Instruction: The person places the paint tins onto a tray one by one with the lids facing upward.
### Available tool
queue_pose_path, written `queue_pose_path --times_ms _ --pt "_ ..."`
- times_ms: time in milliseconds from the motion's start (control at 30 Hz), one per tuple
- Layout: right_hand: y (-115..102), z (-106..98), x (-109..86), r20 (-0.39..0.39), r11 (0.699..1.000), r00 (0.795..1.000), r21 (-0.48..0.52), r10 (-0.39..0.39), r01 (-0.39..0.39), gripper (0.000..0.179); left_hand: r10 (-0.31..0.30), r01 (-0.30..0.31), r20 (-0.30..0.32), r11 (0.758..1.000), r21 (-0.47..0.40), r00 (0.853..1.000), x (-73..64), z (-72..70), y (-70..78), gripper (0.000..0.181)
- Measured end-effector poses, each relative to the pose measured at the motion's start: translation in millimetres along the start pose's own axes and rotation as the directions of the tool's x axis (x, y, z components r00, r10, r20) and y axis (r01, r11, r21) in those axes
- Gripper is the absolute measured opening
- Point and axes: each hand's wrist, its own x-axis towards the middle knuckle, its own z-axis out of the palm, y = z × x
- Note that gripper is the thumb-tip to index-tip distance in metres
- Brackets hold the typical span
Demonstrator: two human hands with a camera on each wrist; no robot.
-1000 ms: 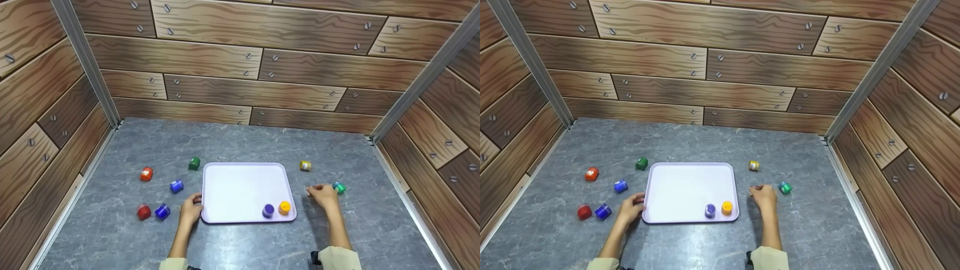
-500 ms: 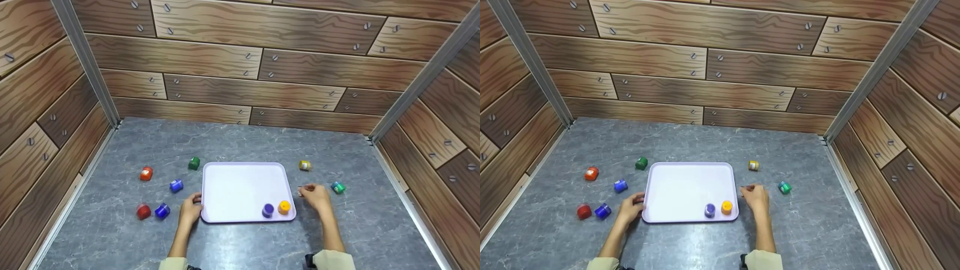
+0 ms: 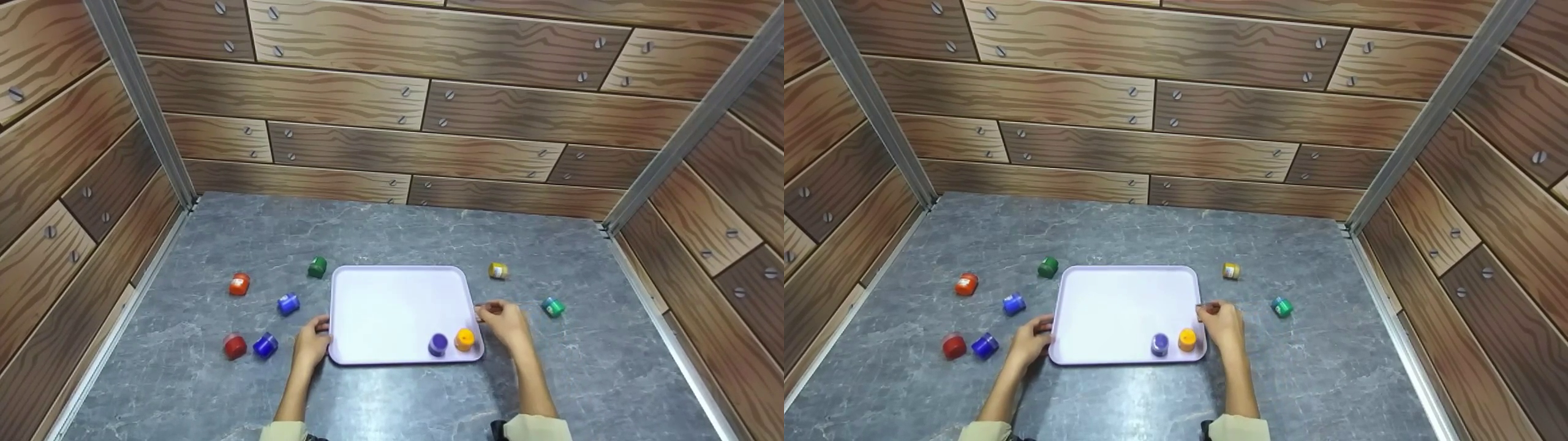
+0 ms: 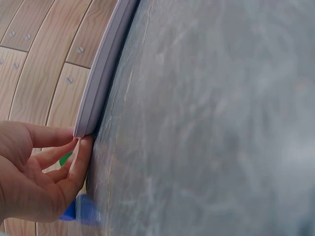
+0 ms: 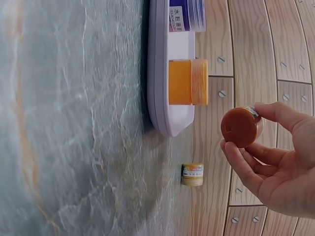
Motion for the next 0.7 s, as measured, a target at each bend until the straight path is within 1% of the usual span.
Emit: queue_pose_path --times_ms 200,467,567,700 --pt "-2.9 7.5 -3.9 -0.004 0.998 0.999 0.04 -0.039 0.039 0.026 0.018 -0.018 -0.006 1.0 0.01 1.0 0.3 0.0 -0.3 0.039" --pt "-10.6 16.3 -8.0 0.006 0.992 0.996 0.098 -0.083 0.082 0.024 0.025 -0.024 -0.014 0.999 0.027 1.0 1.1 -0.2 0.2 0.04" --pt "-13.7 19.7 -9.6 0.007 0.988 0.995 0.117 -0.104 0.102 0.02 0.017 -0.017 -0.01 1.0 0.014 1.0 1.4 0.0 0.1 0.041" --pt "-17.5 24.3 -13.1 0.001 0.98 0.989 0.132 -0.151 0.15 0.017 0.002 -0.002 -0.002 1.0 0.001 1.0 1.3 0.0 -1.0 0.041"
